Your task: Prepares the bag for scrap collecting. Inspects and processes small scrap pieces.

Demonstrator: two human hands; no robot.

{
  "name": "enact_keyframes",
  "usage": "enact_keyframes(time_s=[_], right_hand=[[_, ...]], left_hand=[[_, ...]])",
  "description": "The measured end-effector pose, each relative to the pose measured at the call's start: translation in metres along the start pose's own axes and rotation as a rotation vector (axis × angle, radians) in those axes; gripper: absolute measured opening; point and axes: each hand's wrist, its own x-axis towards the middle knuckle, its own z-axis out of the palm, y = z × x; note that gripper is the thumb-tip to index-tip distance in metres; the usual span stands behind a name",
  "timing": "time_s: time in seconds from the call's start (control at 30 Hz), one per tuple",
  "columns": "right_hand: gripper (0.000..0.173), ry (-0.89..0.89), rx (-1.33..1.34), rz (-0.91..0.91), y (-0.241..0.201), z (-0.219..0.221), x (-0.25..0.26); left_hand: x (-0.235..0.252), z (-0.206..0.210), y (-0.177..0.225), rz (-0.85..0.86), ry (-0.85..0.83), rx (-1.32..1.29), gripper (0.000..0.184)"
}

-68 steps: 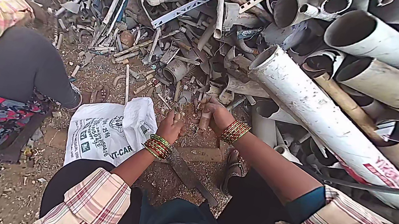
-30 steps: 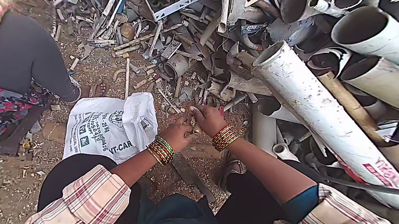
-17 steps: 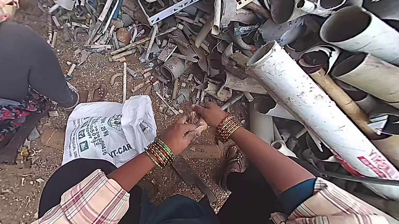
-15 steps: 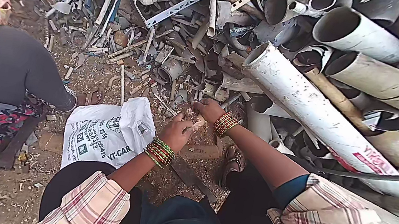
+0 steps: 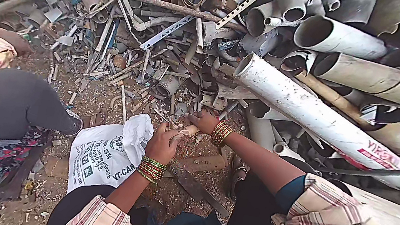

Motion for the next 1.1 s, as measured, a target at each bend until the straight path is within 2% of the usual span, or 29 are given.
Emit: enact_keyframes(time_s=[0.13,0.23,0.33,0.4,0.57,0.8,0.93,1.1], right_hand=[[0.049,-0.139,0.166,-0.14,0.001,0.001,-0.019],[0.04,-0.228,0.198,-0.185,-0.003,0.004,-0.028],[0.036,-0.226,0.252,-0.172,-0.002,0.011,-0.025],[0.035,-0.155,0.26,-0.175,-0.002,0.013,-0.024],[0.042,-0.007,0.075,-0.173,-0.004,0.008,-0.028],[0.047,-0.075,-0.035,-0.194,-0.005,0.012,-0.039],[0.043,-0.17,0.02,-0.185,0.0,0.014,-0.04],[0.032,-0.318,0.283,-0.183,0.006,0.01,-0.041]], left_hand=[[0.014,-0.01,-0.03,-0.098,0.057,-0.175,0.03],[0.022,-0.008,-0.033,-0.209,0.125,-0.394,0.03],[0.024,-0.005,-0.02,-0.357,0.147,-0.623,0.032],[0.024,0.0,-0.012,-0.407,0.134,-0.711,0.036],[0.025,0.015,-0.003,-0.379,0.114,-0.805,0.037],[0.028,0.016,0.002,-0.381,0.184,-0.912,0.025],[0.027,0.016,0.002,-0.382,0.165,-0.973,0.022],[0.025,0.015,0.002,-0.394,0.116,-1.031,0.022]])
